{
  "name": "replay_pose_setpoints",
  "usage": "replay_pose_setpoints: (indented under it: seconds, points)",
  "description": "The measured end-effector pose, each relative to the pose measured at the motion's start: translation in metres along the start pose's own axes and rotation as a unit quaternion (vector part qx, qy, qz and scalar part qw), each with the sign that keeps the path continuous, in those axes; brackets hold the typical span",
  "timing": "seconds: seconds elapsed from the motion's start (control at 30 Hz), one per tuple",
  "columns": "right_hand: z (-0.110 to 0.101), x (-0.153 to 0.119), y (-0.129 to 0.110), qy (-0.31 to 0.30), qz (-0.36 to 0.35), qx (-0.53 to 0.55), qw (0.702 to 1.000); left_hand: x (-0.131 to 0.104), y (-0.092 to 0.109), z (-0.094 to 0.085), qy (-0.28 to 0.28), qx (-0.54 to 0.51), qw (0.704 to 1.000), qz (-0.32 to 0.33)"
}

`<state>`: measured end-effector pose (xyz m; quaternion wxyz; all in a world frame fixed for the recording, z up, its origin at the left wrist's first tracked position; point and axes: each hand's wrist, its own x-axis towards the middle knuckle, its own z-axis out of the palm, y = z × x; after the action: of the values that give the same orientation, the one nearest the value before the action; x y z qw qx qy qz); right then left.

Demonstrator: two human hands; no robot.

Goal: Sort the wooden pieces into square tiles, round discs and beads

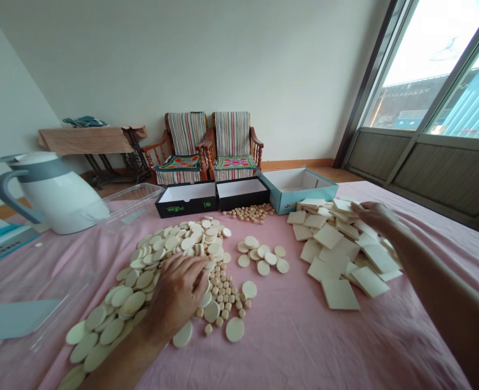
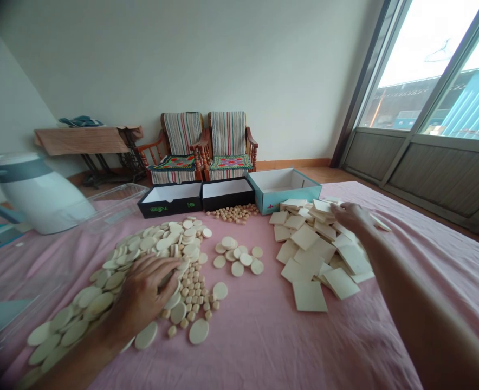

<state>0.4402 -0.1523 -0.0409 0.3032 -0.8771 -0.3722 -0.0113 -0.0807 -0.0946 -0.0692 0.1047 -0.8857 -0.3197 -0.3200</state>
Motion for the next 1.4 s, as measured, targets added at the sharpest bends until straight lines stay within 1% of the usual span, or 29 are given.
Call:
replay_pose_setpoints:
  seconds: [0.03, 0.1, 0.17, 0.2, 0.23, 0.27, 0.3, 0.33, 0.4, 0.43, 0.5, 0.57, 0.67, 0.73, 0.87, 0.97, 1.07, 1.17, 1.23, 1.33, 1.4]
  points:
    - [0.002, -0.003, -0.005, 0.004, -0.011, -0.006, 1.0, 0.0, 0.0, 0.0, 0.001, 0.0, 1.0, 0.0]
    - [0.003, -0.017, -0.022, 0.058, -0.053, -0.03, 0.996, 0.001, 0.0, -0.001, 0.001, 0.001, 1.0, 0.002]
    - [0.005, -0.043, -0.049, 0.111, -0.133, -0.047, 0.984, 0.002, 0.001, -0.002, 0.004, 0.0, 1.0, 0.005]
    - [0.007, -0.06, -0.063, 0.099, -0.174, -0.03, 0.979, 0.002, 0.002, -0.004, 0.008, -0.001, 1.0, 0.009]
    - [0.01, -0.078, -0.077, 0.05, -0.219, -0.011, 0.974, 0.003, 0.004, -0.006, 0.013, -0.002, 1.0, 0.014]
    - [0.014, -0.097, -0.089, -0.011, -0.274, 0.003, 0.962, 0.004, 0.005, -0.008, 0.02, -0.005, 1.0, 0.021]
    - [0.019, -0.115, -0.099, -0.062, -0.328, 0.009, 0.942, 0.004, 0.007, -0.011, 0.028, -0.009, 0.999, 0.028]
    - [0.025, -0.132, -0.106, -0.1, -0.369, -0.004, 0.924, 0.005, 0.01, -0.014, 0.036, -0.015, 0.999, 0.034]
    - [0.036, -0.154, -0.112, -0.146, -0.418, -0.038, 0.896, 0.005, 0.016, -0.02, 0.046, -0.031, 0.998, 0.043]
    - [0.041, -0.159, -0.111, -0.158, -0.427, -0.06, 0.888, 0.006, 0.019, -0.022, 0.047, -0.037, 0.997, 0.044]
    - [0.049, -0.16, -0.103, -0.159, -0.429, -0.097, 0.884, 0.006, 0.025, -0.027, 0.042, -0.048, 0.997, 0.049]
    - [0.055, -0.152, -0.094, -0.14, -0.428, -0.118, 0.885, 0.007, 0.029, -0.029, 0.04, -0.056, 0.996, 0.055]
    - [0.058, -0.141, -0.084, -0.109, -0.442, -0.12, 0.882, 0.009, 0.031, -0.031, 0.035, -0.066, 0.995, 0.066]
    - [0.057, -0.14, -0.085, -0.102, -0.458, -0.107, 0.876, 0.009, 0.03, -0.031, 0.028, -0.067, 0.995, 0.071]
    - [0.054, -0.146, -0.093, -0.079, -0.488, -0.047, 0.868, 0.004, 0.027, -0.028, 0.026, -0.063, 0.994, 0.084]
    - [0.055, -0.151, -0.096, -0.061, -0.492, -0.018, 0.868, -0.001, 0.025, -0.026, 0.032, -0.064, 0.993, 0.092]
    - [0.057, -0.155, -0.097, -0.066, -0.489, -0.015, 0.87, -0.002, 0.024, -0.025, 0.026, -0.058, 0.994, 0.085]
    - [0.059, -0.16, -0.098, -0.087, -0.481, -0.024, 0.872, 0.003, 0.026, -0.031, -0.003, -0.059, 0.995, 0.083]
    - [0.062, -0.165, -0.097, -0.1, -0.479, -0.024, 0.872, 0.008, 0.031, -0.038, -0.039, -0.072, 0.991, 0.101]
    - [0.065, -0.173, -0.098, -0.116, -0.483, -0.02, 0.868, 0.012, 0.042, -0.045, -0.123, -0.098, 0.972, 0.174]
    - [0.066, -0.179, -0.101, -0.128, -0.475, -0.021, 0.871, 0.009, 0.052, -0.045, -0.151, -0.107, 0.956, 0.227]
